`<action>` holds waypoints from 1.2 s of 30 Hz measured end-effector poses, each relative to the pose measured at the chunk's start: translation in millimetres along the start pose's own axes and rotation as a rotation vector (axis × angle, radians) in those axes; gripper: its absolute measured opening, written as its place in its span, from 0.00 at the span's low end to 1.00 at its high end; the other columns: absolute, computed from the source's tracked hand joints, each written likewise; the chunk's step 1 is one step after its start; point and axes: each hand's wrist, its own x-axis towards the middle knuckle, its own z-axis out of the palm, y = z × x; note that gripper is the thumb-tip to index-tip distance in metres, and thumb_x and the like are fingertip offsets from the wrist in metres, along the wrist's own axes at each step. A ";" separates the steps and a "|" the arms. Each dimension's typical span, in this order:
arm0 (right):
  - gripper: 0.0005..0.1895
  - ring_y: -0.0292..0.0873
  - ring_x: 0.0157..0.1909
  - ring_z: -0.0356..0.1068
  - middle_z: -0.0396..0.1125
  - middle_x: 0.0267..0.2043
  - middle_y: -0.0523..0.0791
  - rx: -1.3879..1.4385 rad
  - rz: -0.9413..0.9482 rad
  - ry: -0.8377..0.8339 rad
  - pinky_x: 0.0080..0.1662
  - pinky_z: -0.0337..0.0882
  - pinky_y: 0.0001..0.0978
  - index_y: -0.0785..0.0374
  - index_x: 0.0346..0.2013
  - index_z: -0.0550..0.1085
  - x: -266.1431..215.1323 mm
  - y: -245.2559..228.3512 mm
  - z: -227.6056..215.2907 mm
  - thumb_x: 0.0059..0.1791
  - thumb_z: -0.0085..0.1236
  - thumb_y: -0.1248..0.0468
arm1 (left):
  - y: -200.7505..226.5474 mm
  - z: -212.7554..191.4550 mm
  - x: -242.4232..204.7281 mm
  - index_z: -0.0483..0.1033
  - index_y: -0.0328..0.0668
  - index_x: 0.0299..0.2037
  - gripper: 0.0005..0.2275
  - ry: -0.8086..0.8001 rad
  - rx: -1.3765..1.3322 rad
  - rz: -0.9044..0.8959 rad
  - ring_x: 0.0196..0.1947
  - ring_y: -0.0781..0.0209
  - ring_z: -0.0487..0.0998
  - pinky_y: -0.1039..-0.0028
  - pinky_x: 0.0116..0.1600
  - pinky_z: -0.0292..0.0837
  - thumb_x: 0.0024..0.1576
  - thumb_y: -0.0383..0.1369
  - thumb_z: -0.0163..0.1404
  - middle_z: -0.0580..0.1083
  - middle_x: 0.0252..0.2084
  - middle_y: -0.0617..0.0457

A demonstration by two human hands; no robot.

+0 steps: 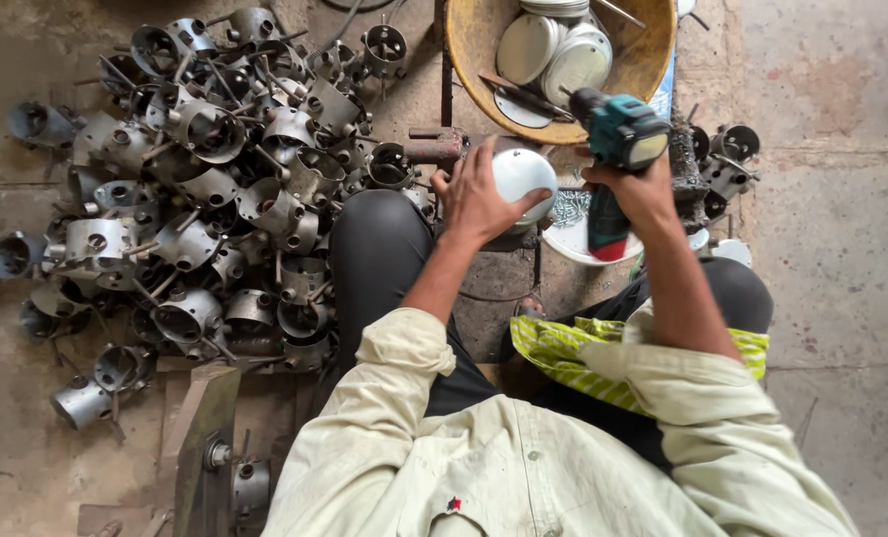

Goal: The person sits on the floor and assembles cylindrical metal parts by attaching circular metal lids. They use a cordless drill to drive screws into the lids, securing them to the cylinders. The person handles the parts one at a time, wiping them with a cloth and using a hammer to tap them into place before drilling.

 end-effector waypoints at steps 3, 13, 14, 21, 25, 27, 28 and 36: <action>0.28 0.44 0.36 0.75 0.77 0.48 0.49 0.275 0.224 0.111 0.39 0.78 0.34 0.68 0.55 0.72 -3.5 31.9 5.7 0.39 0.57 0.78 | 14.2 7.7 3.3 0.63 0.46 0.63 0.50 0.030 0.146 -0.074 0.64 0.45 0.66 0.40 0.60 0.48 0.35 0.70 0.60 0.67 0.61 0.47; 0.19 0.48 0.31 0.75 0.71 0.35 0.47 0.494 0.441 0.082 0.37 0.78 0.39 0.69 0.46 0.73 -14.7 79.6 8.3 0.40 0.59 0.73 | 29.6 2.4 15.9 0.61 0.46 0.64 0.52 -0.161 0.212 -0.099 0.65 0.41 0.63 0.44 0.65 0.48 0.29 0.61 0.66 0.64 0.63 0.46; 0.19 0.48 0.30 0.74 0.70 0.34 0.47 0.520 0.463 0.073 0.35 0.77 0.40 0.69 0.46 0.73 -18.5 75.3 8.3 0.40 0.59 0.73 | 21.2 -6.4 22.4 0.61 0.47 0.64 0.52 -0.188 0.207 -0.004 0.65 0.41 0.63 0.42 0.67 0.46 0.28 0.61 0.66 0.64 0.63 0.46; 0.23 0.46 0.33 0.73 0.72 0.43 0.50 0.497 0.283 0.115 0.38 0.77 0.39 0.71 0.50 0.69 -23.7 51.5 19.9 0.41 0.58 0.74 | 45.8 -1.4 14.4 0.57 0.59 0.72 0.56 -0.159 0.473 -0.054 0.72 0.20 0.45 0.24 0.62 0.32 0.29 0.63 0.65 0.55 0.72 0.35; 0.24 0.44 0.34 0.73 0.74 0.52 0.55 0.739 0.300 0.157 0.42 0.77 0.37 0.74 0.53 0.69 -21.6 59.6 23.7 0.42 0.53 0.71 | 40.6 11.8 6.5 0.51 0.40 0.70 0.56 -0.041 0.370 -0.149 0.71 0.21 0.42 0.27 0.68 0.34 0.36 0.65 0.64 0.55 0.68 0.27; 0.25 0.43 0.34 0.73 0.74 0.53 0.55 0.781 0.338 0.139 0.43 0.77 0.37 0.75 0.53 0.69 -18.1 66.3 21.3 0.42 0.52 0.69 | 31.4 11.6 10.0 0.51 0.36 0.71 0.57 -0.064 0.324 -0.096 0.73 0.20 0.41 0.39 0.74 0.39 0.37 0.64 0.64 0.55 0.69 0.25; 0.25 0.43 0.34 0.74 0.75 0.53 0.55 0.775 0.368 0.115 0.43 0.77 0.37 0.76 0.53 0.69 -17.3 70.0 18.7 0.42 0.51 0.68 | 28.3 12.4 11.4 0.52 0.37 0.72 0.56 -0.073 0.320 -0.099 0.74 0.22 0.42 0.39 0.75 0.39 0.38 0.64 0.64 0.56 0.69 0.28; 0.26 0.45 0.30 0.75 0.76 0.46 0.54 0.659 0.368 0.282 0.35 0.78 0.38 0.73 0.55 0.67 -34.8 61.5 27.2 0.42 0.53 0.68 | 26.6 3.7 12.4 0.56 0.51 0.72 0.52 -0.140 0.293 -0.114 0.77 0.34 0.40 0.27 0.73 0.35 0.37 0.63 0.64 0.56 0.73 0.43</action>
